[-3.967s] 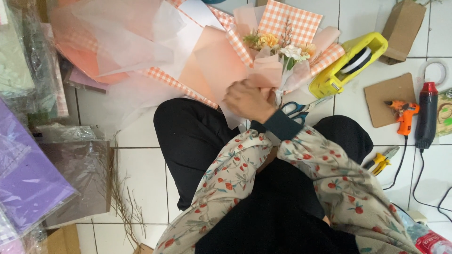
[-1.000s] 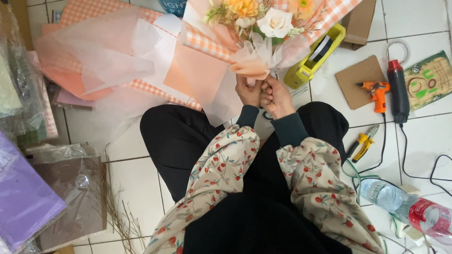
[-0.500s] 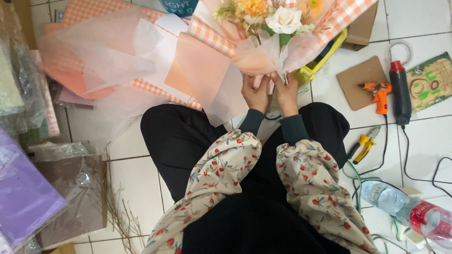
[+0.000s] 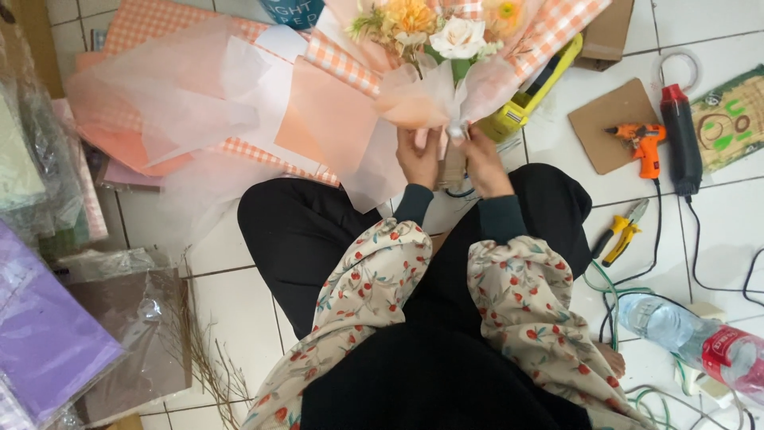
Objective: The person is wrapping a bouquet of flowers using layers of peach and checkered wrapping paper and white mesh, securing the arrangement with pieces of adhesive tape.
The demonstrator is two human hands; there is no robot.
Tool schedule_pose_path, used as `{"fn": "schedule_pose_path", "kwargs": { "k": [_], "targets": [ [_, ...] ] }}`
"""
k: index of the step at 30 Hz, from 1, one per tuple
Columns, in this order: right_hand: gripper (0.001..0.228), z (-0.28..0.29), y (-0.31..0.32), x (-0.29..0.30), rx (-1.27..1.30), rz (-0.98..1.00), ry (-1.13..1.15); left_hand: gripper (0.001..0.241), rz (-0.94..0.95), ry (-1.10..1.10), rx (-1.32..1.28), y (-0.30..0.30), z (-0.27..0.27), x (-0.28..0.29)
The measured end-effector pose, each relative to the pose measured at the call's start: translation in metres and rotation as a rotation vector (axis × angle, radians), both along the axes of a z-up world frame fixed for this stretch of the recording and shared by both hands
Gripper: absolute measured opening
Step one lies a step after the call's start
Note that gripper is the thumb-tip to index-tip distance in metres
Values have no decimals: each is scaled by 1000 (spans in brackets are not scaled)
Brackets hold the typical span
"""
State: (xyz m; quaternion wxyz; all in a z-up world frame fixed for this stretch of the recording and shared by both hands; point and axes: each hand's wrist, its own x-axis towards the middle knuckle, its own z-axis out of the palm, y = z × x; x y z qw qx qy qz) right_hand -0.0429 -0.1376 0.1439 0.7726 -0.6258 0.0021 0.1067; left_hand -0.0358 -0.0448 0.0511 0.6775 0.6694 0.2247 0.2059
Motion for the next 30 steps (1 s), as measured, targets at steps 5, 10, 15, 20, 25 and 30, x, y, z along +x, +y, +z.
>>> {"fn": "schedule_pose_path", "kwargs": {
  "k": [5, 10, 15, 20, 25, 30],
  "targets": [
    [30, -93, -74, 74, 171, -507, 420, 37, 26, -194, 25, 17, -57, -32],
    [48, -62, -78, 98, 179, -605, 636, 11, 18, -176, -187, 71, -7, -85],
    [21, -50, -62, 48, 131, -542, 539, 40, -16, -68, -84, 92, -6, -83],
    [13, -150, -88, 63, -379, -448, 531, 40, -17, -106, -144, 89, -35, -67],
    [20, -111, -95, 55, -1048, -315, 80, 42, 85, -18, -96, 105, -16, -52],
    [20, -49, -132, 46, -614, -514, -281, 53, 79, -65, -210, 109, -17, -56]
  ]
}}
